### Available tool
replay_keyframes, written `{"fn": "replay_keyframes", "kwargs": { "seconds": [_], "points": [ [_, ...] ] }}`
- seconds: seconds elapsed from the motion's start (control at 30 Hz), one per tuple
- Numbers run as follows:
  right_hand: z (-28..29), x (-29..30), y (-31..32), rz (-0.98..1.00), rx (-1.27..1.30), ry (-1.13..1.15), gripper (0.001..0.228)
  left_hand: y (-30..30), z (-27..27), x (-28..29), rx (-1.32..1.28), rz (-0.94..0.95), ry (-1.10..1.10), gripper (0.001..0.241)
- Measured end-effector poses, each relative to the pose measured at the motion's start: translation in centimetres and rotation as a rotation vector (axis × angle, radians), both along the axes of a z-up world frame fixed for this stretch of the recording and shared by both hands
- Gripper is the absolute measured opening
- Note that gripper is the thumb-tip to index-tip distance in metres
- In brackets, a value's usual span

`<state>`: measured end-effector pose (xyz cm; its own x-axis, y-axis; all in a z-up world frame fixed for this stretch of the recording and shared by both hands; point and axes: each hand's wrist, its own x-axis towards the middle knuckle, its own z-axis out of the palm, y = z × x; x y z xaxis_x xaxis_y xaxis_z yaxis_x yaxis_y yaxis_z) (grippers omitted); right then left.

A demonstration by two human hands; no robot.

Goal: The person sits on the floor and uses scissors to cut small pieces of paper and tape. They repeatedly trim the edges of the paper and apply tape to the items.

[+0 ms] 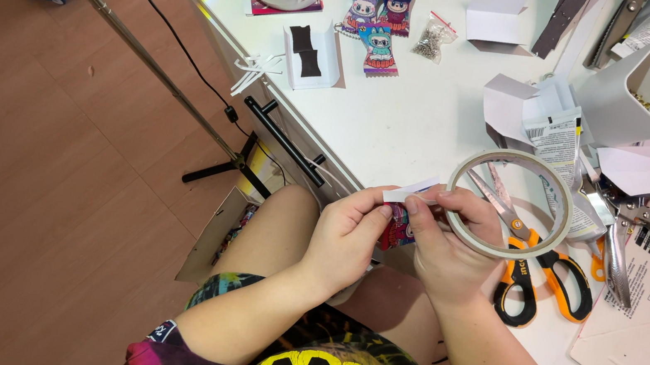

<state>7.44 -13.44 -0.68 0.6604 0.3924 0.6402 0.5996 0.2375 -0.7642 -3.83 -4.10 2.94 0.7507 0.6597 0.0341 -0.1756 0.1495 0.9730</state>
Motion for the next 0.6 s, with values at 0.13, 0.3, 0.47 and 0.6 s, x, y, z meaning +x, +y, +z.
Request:
{"fn": "replay_keyframes", "kwargs": {
  "seconds": [0.13, 0.3, 0.47, 0.6],
  "points": [
    [0.23, -0.18, 0.28, -0.011, 0.008, -0.01, 0.034, -0.04, 0.0, 0.01, 0.01, 0.0, 0.008, 0.027],
    [0.38, -0.35, 0.51, -0.022, 0.026, -0.007, 0.034, -0.03, 0.28, -0.03, 0.001, 0.002, -0.009, 0.026],
    [0.46, -0.34, 0.64, -0.011, 0.037, -0.007, 0.034, 0.17, 0.01, -0.22, 0.003, -0.002, -0.013, 0.027],
    [0.34, -0.1, 0.4, 0.0, 0.036, -0.023, 0.032, 0.14, -0.49, -0.04, -0.04, -0.001, -0.049, 0.029]
  ]
}}
